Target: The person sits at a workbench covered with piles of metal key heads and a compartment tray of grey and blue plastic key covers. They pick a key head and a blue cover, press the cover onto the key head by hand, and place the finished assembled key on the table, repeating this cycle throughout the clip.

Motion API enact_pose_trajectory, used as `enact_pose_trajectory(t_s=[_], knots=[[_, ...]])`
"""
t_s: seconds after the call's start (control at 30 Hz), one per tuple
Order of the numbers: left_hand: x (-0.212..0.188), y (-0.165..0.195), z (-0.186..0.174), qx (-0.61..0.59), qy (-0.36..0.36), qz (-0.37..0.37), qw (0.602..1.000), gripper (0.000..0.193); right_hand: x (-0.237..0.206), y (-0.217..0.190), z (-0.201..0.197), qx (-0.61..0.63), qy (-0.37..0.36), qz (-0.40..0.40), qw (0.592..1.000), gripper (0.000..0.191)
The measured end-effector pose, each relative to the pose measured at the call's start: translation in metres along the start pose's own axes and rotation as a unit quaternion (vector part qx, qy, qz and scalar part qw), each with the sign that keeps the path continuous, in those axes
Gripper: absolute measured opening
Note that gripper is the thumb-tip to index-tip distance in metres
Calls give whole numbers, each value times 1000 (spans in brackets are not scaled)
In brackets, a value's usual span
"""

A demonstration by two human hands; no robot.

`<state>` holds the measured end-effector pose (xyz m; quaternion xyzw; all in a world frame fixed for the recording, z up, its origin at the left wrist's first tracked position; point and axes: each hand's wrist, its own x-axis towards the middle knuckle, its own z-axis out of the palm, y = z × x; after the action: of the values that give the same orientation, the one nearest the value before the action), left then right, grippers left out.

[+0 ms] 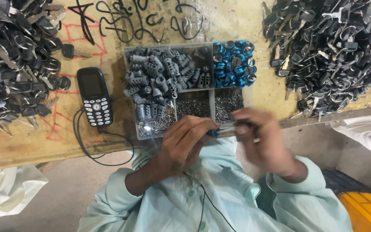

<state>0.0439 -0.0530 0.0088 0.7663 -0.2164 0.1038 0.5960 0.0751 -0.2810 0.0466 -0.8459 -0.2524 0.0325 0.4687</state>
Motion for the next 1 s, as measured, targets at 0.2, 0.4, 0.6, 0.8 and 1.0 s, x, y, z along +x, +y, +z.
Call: enact_pose_trajectory(t_s=[0.2,0.4,0.6,0.8,1.0], knots=[[-5,3,-1,44,10,0,999,41,-11,3,14,-110,-100,-32,988,42],[0,5,4,-48,-6,-12,999,42,-9,-4,19,-132,-131,-47,982,59],[-17,12,-19,64,7,-158,985,34,-4,24,-4,-189,152,191,951,37],[-34,10,-41,251,-6,-188,949,20,11,9,-4,-358,57,59,930,29],[-30,9,-37,291,-85,-200,932,21,36,13,42,-222,-210,-70,950,22]])
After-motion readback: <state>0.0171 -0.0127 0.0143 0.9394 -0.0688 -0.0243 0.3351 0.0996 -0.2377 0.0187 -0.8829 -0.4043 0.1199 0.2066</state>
